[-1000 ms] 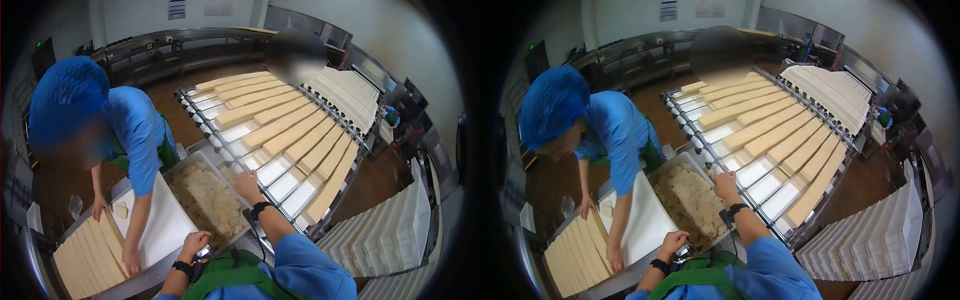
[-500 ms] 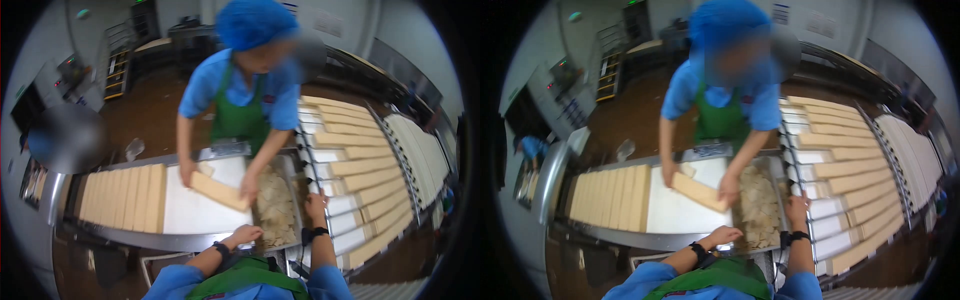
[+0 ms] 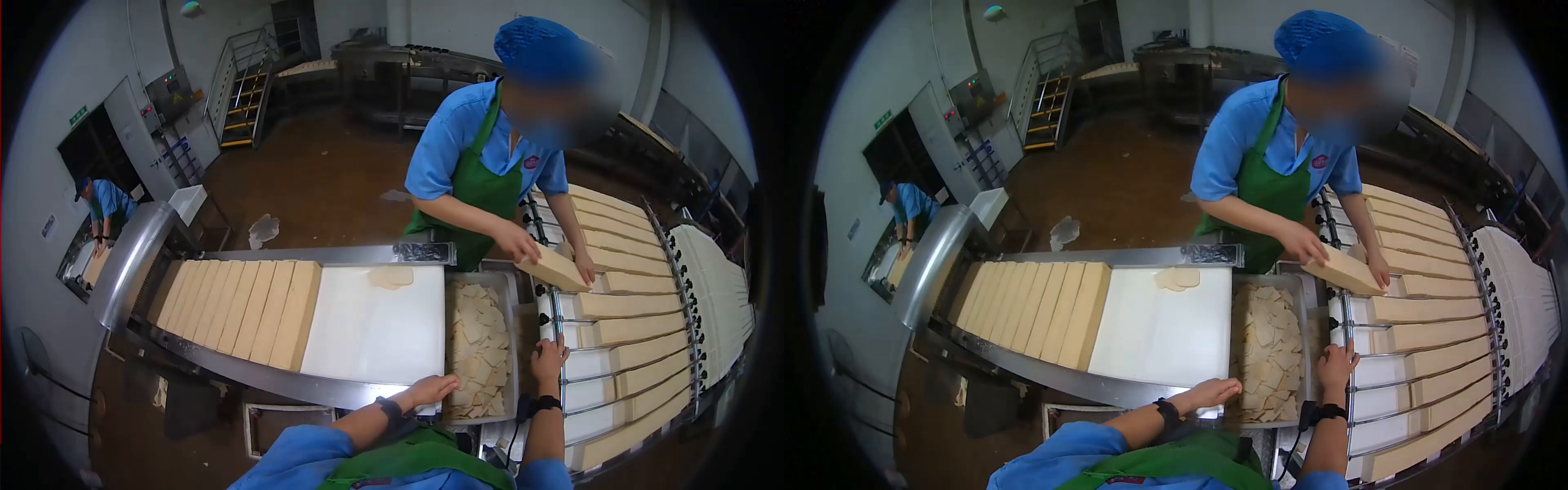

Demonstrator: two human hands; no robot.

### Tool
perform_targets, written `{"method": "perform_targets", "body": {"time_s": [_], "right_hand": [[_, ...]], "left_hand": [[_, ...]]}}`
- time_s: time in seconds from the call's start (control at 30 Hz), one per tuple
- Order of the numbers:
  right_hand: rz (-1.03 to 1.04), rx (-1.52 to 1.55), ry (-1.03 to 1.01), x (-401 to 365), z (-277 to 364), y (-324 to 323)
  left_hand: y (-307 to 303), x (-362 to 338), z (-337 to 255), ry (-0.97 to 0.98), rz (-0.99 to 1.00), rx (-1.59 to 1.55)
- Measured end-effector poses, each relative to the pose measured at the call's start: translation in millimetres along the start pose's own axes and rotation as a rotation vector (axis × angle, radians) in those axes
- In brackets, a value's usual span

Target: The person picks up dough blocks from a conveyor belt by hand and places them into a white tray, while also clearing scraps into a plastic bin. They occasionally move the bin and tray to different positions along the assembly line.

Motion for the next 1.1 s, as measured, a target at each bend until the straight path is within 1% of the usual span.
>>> {"method": "perform_targets", "body": {"time_s": [0.13, 0.23, 0.27, 0.3, 0.4, 0.43, 0.6, 0.8, 0.9, 1.1], "right_hand": [[-0.001, -0.006, 0.004, -1, -3, 5], [0.029, 0.007, 0.046, 1, 2, -3], [0.036, -0.025, 0.048, 3, -3, 4], [-0.014, -0.069, 0.034, 4, -10, 14], [-0.021, -0.040, 0.035, 0, 4, -5], [-0.049, -0.051, 0.023, 1, -1, 4], [-0.103, -0.002, -0.026, -1, -1, 3], [-0.094, -0.003, -0.018, -1, -1, 3], [-0.087, -0.004, -0.012, -3, 1, 0], [-0.085, -0.027, 0.012, -2, 1, 3]], "left_hand": [[3, -1, 4, 0.011, -0.026, 0.054], [13, 3, 24, 0.082, -0.048, 0.111], [11, 2, 19, 0.077, -0.045, 0.084], [7, 2, 14, 0.069, -0.040, 0.059], [-3, -5, -4, -0.055, -0.020, -0.011], [-5, -3, -6, -0.081, -0.028, -0.016], [-9, -4, -15, -0.048, -0.066, -0.006], [-9, -3, -19, -0.110, -0.070, -0.011], [-8, -4, -14, -0.042, -0.090, 0.040], [-9, -5, -17, -0.071, -0.083, -0.019]]}}
Point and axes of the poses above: each hand's wrist, its own x-axis towards the middle knuckle, its own y-axis out of the palm, z = x × y, the point moved 1 cm from there along x, towards the middle knuckle, and after that the axes turned 5 degrees about y, right-handed, at the moved point
